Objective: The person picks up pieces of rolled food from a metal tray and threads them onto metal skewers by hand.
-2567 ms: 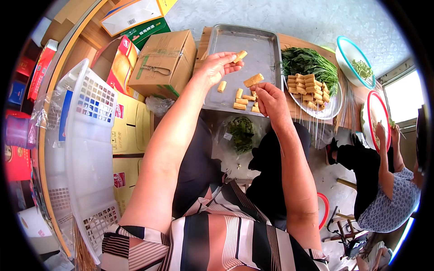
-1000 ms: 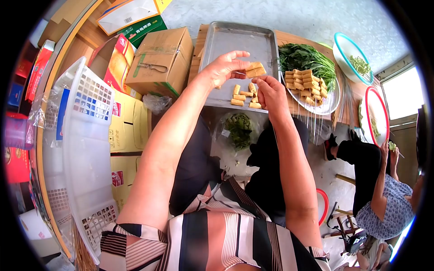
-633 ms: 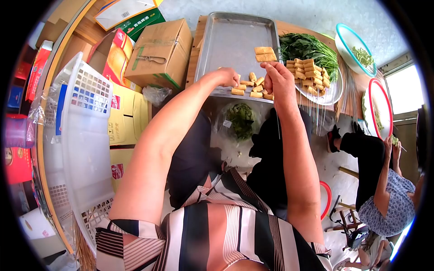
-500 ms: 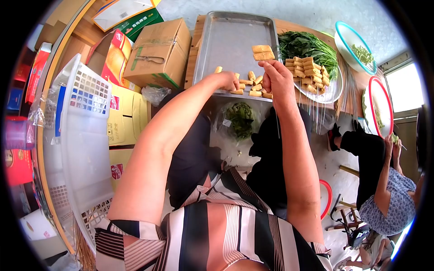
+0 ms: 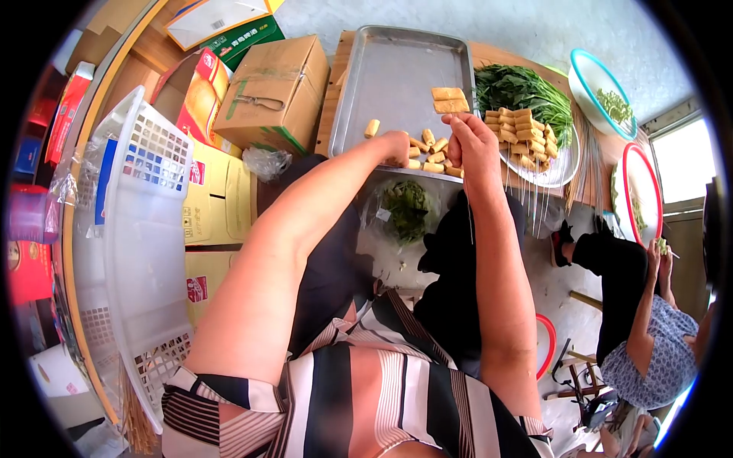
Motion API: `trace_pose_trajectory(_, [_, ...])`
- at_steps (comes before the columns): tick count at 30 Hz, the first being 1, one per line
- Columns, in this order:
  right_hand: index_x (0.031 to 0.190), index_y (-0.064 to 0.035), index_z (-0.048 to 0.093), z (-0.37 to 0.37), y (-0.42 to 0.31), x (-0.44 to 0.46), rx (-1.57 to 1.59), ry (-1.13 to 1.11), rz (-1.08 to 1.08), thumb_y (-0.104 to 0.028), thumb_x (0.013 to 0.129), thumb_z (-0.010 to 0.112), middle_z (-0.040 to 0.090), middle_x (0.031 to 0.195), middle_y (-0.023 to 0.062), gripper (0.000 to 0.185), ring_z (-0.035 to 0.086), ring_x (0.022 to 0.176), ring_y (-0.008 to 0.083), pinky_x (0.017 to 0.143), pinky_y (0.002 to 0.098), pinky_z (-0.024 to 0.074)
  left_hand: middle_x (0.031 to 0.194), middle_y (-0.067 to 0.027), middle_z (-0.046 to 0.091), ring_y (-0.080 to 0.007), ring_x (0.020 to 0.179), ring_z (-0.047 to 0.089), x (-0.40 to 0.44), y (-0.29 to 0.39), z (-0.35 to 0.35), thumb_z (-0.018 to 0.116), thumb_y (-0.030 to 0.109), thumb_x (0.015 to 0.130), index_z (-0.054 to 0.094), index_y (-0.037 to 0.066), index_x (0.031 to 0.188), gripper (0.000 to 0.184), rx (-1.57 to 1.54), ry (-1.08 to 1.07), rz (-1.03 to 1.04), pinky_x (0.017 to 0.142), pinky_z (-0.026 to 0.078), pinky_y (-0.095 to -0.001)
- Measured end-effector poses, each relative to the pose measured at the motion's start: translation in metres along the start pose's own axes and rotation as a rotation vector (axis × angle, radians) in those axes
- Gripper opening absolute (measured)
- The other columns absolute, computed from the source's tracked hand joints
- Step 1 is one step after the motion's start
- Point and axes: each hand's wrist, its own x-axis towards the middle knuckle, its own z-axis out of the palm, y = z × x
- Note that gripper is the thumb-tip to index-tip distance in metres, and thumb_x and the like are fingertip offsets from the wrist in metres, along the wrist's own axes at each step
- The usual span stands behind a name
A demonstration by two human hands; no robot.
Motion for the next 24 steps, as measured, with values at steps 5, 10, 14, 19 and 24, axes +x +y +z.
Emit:
trace_pose_trajectory(5, [0.099,0.0032,0.058,0.0,-0.005,-0.003,-0.028,0.005,0.033,-0.015,0.093,0.05,0.038,0.052,-0.0032,0.02,0.032,0.044,0.0053,0.042,0.021,0.0241,0.06,-0.0061,0.062,-0.0133,0.049,0.057,-0.011,0.005,-0.025,0.066,0.012,0.069,0.064,0.002,0.074,0.012,-0.358,0.036,-0.015,0.048,0.048,-0.0274])
trace_pose_trajectory(10, [0.094,0.0017,0.059,0.002,-0.004,-0.006,-0.039,-0.064,0.045,-0.013,0.092,0.049,0.039,0.049,-0.0036,0.018,0.03,0.039,0.0036,0.038,0.0208,0.0222,0.084,-0.0093,0.065,-0.0172,0.072,0.063,-0.037,0.002,-0.072,0.066,0.016,0.082,0.06,0.002,0.094,0.02,-1.482,0.236,0.242,0.069,0.054,-0.0319])
trace_pose_trajectory(14, [0.096,0.0014,0.062,0.006,-0.005,-0.008,-0.13,-0.113,0.085,-0.015,0.091,0.051,0.041,0.049,-0.0043,0.02,0.033,0.039,0.003,0.038,0.0199,0.0244,0.09,-0.0098,0.065,-0.019,0.081,0.063,-0.051,-0.011,-0.09,0.065,0.018,0.085,0.059,0.003,0.098,0.021,-1.677,0.266,0.336,0.076,0.054,-0.034])
trace_pose_trajectory(19, [0.096,-0.0018,0.064,0.01,-0.003,-0.008,-0.238,-0.12,0.091,-0.017,0.091,0.052,0.043,0.049,-0.0044,0.02,0.037,0.04,0.003,0.039,0.0197,0.0274,0.089,-0.011,0.065,-0.0196,0.081,0.063,-0.059,-0.008,-0.092,0.064,0.017,0.085,0.059,0.001,0.098,0.021,-1.737,0.307,0.356,0.076,0.054,-0.0343])
trace_pose_trajectory(24, [0.097,-0.0015,0.064,0.015,-0.006,-0.01,-0.239,-0.123,0.085,-0.017,0.091,0.052,0.043,0.049,-0.0043,0.02,0.037,0.04,0.003,0.039,0.0196,0.0288,0.085,-0.0107,0.064,-0.0195,0.076,0.063,-0.061,-0.003,-0.091,0.063,0.015,0.086,0.059,0.0,0.096,0.019,-1.731,0.346,0.353,0.071,0.055,-0.0334])
